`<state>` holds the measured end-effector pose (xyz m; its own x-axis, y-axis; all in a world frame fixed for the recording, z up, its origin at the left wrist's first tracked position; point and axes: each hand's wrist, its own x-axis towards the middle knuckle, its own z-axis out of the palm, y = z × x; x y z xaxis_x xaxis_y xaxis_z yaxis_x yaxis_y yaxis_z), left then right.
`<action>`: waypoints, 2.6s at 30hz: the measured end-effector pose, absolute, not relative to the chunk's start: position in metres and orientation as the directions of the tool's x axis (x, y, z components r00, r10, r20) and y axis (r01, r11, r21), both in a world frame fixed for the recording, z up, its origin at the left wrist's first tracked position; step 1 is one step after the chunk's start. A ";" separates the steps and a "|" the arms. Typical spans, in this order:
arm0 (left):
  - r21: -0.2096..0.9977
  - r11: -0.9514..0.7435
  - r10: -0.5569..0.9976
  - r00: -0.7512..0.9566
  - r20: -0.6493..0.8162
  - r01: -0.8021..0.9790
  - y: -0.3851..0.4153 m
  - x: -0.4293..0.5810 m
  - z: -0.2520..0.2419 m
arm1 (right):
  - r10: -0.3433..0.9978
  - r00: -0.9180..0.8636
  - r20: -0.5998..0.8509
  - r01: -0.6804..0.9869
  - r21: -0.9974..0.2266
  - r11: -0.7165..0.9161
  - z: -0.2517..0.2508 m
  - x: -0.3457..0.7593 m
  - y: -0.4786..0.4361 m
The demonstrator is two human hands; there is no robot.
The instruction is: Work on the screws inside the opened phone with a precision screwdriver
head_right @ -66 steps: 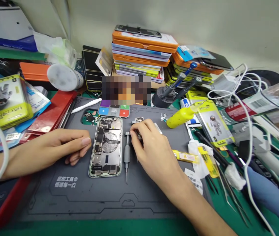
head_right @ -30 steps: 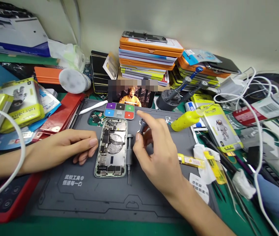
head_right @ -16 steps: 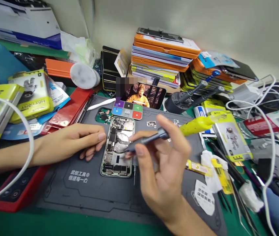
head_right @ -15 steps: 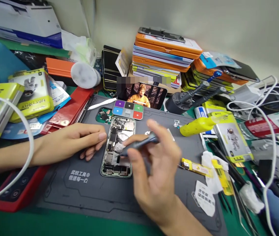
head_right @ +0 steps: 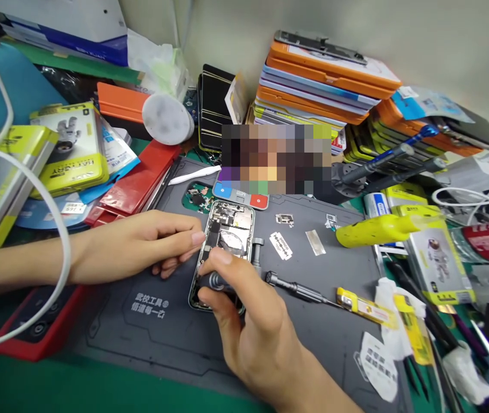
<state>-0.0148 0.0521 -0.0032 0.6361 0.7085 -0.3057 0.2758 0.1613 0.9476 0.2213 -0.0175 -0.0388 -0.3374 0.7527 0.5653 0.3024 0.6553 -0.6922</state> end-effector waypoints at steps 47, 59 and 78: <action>0.957 -0.024 0.625 0.752 -0.212 0.289 0.053 -0.020 -0.012 | 0.857 -0.256 0.447 0.297 -0.807 0.510 -0.030 0.214 -0.015; 0.962 0.009 0.670 0.712 -0.208 0.273 0.055 -0.019 -0.014 | 0.871 -0.129 0.475 0.215 -0.844 0.492 -0.024 0.219 -0.018; 0.933 0.029 0.684 0.674 -0.279 0.358 0.051 -0.018 -0.006 | 0.728 -0.310 0.611 0.216 -0.700 0.680 -0.045 0.228 -0.018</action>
<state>-0.0184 0.0510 -0.0058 0.6741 0.6838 -0.2794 0.3575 0.0290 0.9335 0.2277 -0.0180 -0.0454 -0.3103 0.7281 0.6112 0.2162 0.6801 -0.7005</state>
